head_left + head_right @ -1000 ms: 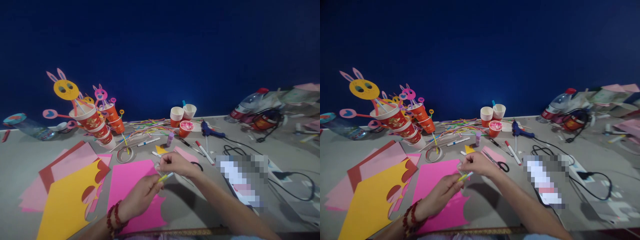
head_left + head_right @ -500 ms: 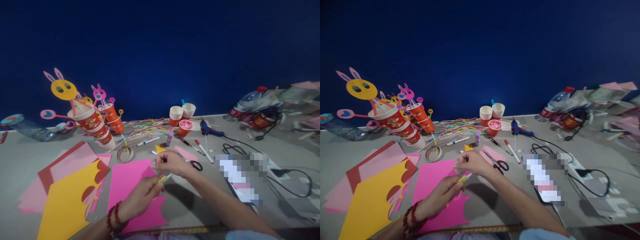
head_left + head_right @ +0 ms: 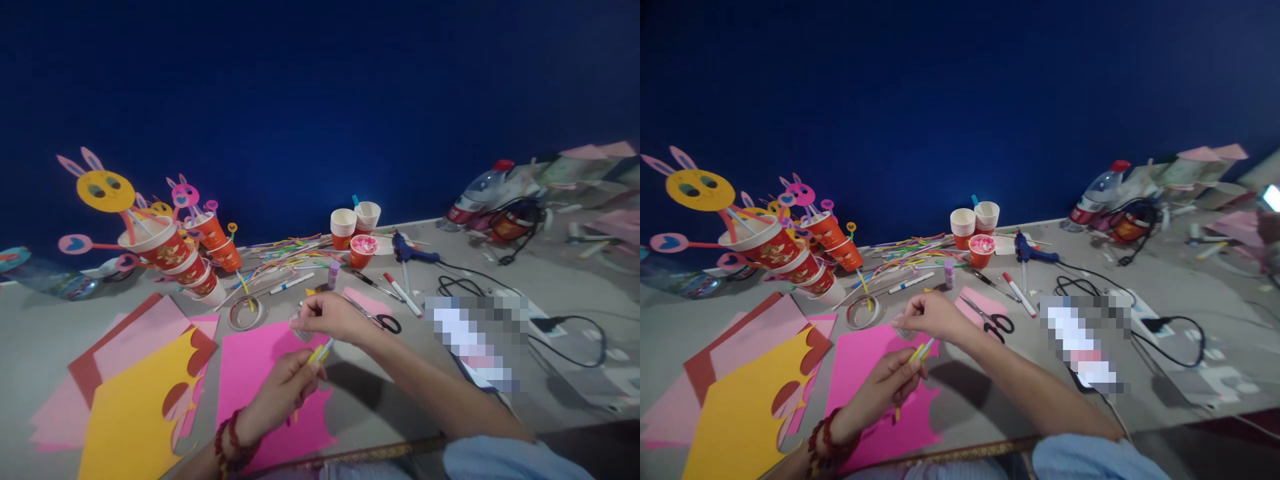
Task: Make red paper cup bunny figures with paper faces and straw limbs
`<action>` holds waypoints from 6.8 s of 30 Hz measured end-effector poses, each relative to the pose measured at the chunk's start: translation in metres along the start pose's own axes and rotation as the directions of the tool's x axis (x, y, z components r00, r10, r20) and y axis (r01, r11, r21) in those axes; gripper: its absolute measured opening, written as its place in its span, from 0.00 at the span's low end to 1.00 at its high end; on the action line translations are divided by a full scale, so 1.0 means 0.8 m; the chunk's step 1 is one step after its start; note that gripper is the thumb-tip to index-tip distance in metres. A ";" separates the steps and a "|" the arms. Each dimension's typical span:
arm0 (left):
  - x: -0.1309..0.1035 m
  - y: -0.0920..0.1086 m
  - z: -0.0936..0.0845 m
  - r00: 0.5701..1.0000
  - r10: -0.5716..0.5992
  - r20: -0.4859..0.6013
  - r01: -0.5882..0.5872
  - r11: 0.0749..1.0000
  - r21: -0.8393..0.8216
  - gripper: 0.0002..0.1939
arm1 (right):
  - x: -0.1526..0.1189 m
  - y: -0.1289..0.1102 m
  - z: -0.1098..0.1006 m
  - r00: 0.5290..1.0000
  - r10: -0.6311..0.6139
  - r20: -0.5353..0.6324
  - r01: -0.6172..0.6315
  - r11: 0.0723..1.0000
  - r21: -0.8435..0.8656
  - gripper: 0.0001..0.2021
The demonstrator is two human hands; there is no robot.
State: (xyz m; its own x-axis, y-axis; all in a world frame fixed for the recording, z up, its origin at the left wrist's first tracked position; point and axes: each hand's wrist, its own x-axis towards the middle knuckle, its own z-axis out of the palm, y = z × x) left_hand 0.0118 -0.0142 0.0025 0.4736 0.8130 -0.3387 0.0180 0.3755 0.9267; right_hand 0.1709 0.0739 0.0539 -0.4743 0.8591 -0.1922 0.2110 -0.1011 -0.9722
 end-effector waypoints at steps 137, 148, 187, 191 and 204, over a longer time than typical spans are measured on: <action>0.003 0.031 -0.023 0.938 0.056 -0.341 -0.257 0.772 -0.581 0.13 | -0.126 0.157 -0.093 0.865 -0.149 -0.479 -0.386 0.411 -0.826 0.07; 0.000 0.032 -0.013 0.945 0.055 -0.322 -0.237 0.792 -0.562 0.12 | -0.146 0.117 -0.098 0.916 -0.008 -0.401 -0.008 0.999 -0.038 0.18; 0.019 0.028 -0.013 0.961 0.188 -0.204 -0.274 0.763 -0.586 0.12 | -0.089 0.088 -0.004 0.875 -0.299 -0.381 0.256 0.953 -0.161 0.06; 0.021 0.029 -0.016 0.932 0.249 -0.263 -0.359 0.735 -0.575 0.08 | -0.122 0.108 0.003 0.986 -0.086 -0.142 0.082 0.996 -0.034 0.18; 0.020 0.024 -0.018 0.911 0.335 -0.239 -0.412 0.762 -0.500 0.03 | -0.117 0.114 0.011 0.982 0.118 0.145 -0.155 0.950 0.272 0.28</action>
State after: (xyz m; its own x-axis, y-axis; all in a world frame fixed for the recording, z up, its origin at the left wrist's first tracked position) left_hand 0.0072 0.0122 0.0123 0.2269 0.9732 -0.0371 -0.6214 0.1740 0.7639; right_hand 0.2268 -0.0198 -0.0179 -0.5647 0.7593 -0.3233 0.0413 -0.3652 -0.9300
